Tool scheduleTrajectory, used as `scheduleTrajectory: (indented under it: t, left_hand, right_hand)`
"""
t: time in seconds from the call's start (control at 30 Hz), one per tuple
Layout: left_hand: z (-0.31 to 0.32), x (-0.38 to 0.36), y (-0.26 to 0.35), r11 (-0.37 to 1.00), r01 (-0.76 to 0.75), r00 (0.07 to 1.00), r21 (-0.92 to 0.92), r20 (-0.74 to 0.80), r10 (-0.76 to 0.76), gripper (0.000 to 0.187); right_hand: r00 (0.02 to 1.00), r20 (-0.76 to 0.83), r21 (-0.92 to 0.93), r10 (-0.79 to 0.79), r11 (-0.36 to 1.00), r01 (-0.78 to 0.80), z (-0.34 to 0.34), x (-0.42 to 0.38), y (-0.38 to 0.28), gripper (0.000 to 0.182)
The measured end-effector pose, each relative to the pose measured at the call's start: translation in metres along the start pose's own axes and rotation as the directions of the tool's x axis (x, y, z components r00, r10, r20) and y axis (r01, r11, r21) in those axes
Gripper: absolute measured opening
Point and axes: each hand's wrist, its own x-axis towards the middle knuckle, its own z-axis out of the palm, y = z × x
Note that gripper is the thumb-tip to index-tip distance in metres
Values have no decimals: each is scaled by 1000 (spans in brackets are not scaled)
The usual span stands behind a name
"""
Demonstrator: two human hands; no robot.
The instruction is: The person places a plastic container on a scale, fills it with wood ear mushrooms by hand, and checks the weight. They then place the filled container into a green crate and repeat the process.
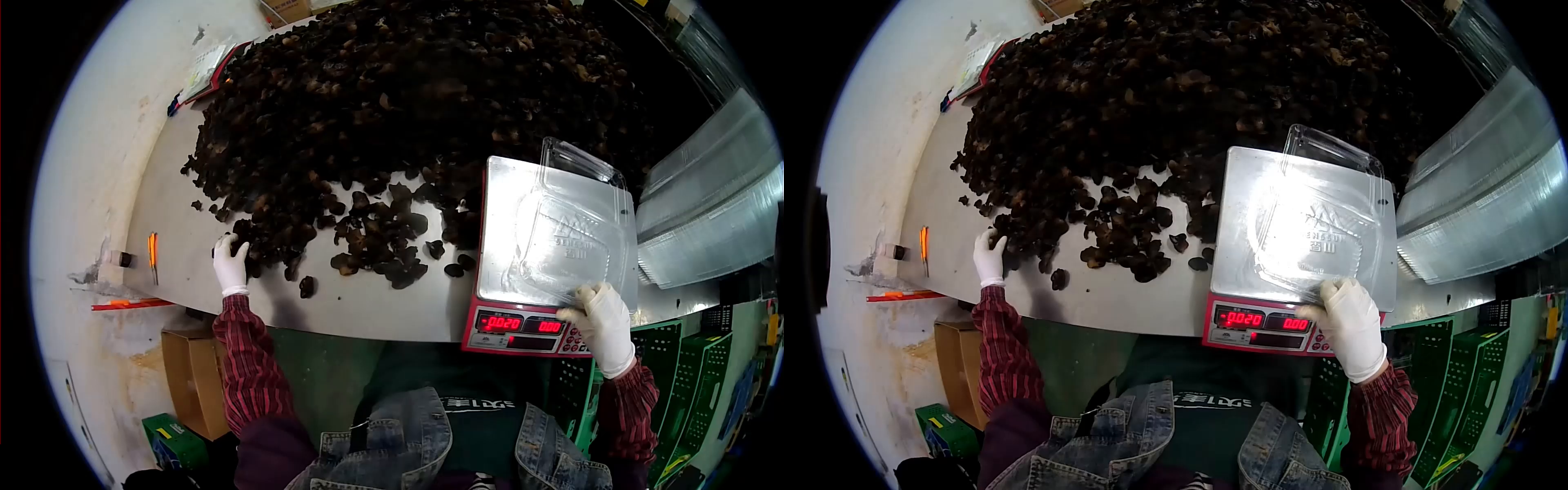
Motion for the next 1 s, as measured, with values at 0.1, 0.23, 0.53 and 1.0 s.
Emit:
scheduleTrajectory:
  t: [0.1,0.23,0.53,1.0]
  left_hand:
    - [-9,-30,81,829,-485,847,279,-85,524,23]
    - [67,-97,189,559,-821,536,-119,175,825,21]
    - [144,-109,235,458,-872,416,-173,231,880,10]
    - [-2,55,-9,892,-328,922,311,-102,375,34]
  right_hand:
    - [972,-233,155,27,988,10,-10,-6,-15,46]
    - [768,-614,326,183,945,36,-5,-16,-4,28]
    - [561,-577,668,594,738,-93,5,-38,-14,7]
    - [602,-479,738,638,664,-116,17,-46,-11,14]
